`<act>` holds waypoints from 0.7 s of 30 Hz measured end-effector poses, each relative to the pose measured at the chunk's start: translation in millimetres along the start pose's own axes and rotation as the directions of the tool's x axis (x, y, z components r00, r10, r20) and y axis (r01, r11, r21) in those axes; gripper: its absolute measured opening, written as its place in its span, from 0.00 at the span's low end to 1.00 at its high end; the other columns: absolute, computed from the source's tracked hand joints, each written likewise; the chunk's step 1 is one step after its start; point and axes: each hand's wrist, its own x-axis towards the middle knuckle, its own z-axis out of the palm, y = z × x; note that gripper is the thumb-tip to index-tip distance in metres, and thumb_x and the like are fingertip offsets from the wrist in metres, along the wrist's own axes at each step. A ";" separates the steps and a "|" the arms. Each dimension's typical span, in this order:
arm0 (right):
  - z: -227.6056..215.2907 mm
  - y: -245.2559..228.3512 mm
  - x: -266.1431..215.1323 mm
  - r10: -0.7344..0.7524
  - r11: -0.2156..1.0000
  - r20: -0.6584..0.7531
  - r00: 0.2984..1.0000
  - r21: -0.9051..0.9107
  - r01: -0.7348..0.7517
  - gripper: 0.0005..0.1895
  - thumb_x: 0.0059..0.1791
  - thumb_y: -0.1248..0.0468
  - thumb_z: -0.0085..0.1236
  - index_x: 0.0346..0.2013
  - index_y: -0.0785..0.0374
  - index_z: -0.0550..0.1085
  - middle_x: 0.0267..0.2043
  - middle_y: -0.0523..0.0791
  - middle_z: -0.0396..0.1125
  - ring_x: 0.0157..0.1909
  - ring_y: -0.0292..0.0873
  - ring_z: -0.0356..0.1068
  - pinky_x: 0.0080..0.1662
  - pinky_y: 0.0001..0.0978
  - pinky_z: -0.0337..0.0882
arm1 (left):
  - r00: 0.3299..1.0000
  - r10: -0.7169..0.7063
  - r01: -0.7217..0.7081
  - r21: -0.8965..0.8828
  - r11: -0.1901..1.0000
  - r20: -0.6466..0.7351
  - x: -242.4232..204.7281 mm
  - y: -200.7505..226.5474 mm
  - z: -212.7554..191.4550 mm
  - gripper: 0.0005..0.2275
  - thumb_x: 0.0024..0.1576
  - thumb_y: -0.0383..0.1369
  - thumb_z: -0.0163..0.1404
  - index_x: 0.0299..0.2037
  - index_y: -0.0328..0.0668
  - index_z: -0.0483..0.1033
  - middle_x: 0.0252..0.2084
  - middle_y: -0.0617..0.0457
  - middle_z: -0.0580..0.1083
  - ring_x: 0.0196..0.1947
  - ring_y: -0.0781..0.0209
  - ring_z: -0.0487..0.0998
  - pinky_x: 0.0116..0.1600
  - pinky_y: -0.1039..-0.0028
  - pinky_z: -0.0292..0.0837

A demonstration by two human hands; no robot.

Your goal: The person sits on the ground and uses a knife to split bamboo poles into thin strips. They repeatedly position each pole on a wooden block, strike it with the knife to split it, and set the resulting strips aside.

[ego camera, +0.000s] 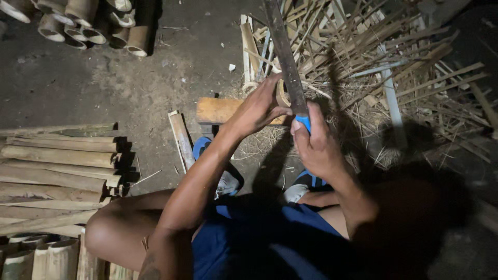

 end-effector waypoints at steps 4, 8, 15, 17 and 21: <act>-4.0 0.0 -2.1 0.270 0.958 0.106 0.957 0.072 -0.278 0.16 0.56 0.65 0.44 0.58 0.61 0.63 0.27 0.48 0.66 0.25 0.45 0.69 0.31 0.41 0.70 | 0.999 0.031 -0.031 0.047 0.998 0.007 0.9 -1.5 4.1 0.37 0.55 0.38 0.64 0.70 0.32 0.56 0.67 0.32 0.65 0.68 0.34 0.66 0.69 0.56 0.65; -5.0 -1.6 -2.8 -0.040 0.998 -0.027 0.999 -0.041 0.039 0.18 0.57 0.66 0.46 0.62 0.65 0.61 0.34 0.48 0.64 0.29 0.41 0.67 0.34 0.38 0.68 | 1.000 0.030 -0.030 0.025 0.999 0.009 0.3 -1.4 4.1 0.36 0.56 0.38 0.63 0.70 0.34 0.56 0.67 0.35 0.66 0.68 0.35 0.68 0.69 0.57 0.66; -6.2 -4.1 -4.9 0.311 0.936 0.141 0.940 0.127 -0.329 0.14 0.56 0.65 0.45 0.57 0.62 0.64 0.28 0.52 0.66 0.25 0.52 0.68 0.29 0.41 0.68 | 1.000 0.023 -0.023 0.020 1.000 -0.001 1.6 11.8 -1.5 0.35 0.57 0.39 0.63 0.69 0.34 0.57 0.65 0.33 0.68 0.65 0.35 0.71 0.66 0.57 0.70; -5.4 -4.7 -5.6 0.050 0.998 0.020 0.999 -0.034 -0.049 0.15 0.57 0.65 0.46 0.58 0.64 0.63 0.33 0.56 0.68 0.31 0.59 0.70 0.33 0.46 0.69 | 0.999 0.044 -0.042 0.061 0.997 -0.030 -0.1 18.7 -5.5 0.35 0.58 0.39 0.63 0.69 0.33 0.57 0.64 0.32 0.68 0.64 0.33 0.70 0.65 0.56 0.69; -5.5 -3.3 1.3 -0.059 0.976 -0.048 0.997 -0.211 0.047 0.14 0.57 0.61 0.48 0.54 0.64 0.61 0.28 0.56 0.69 0.30 0.61 0.74 0.30 0.49 0.69 | 0.995 -0.091 0.093 0.070 0.993 -0.031 0.0 28.2 -13.0 0.32 0.59 0.41 0.60 0.69 0.37 0.60 0.62 0.37 0.72 0.62 0.37 0.75 0.63 0.57 0.72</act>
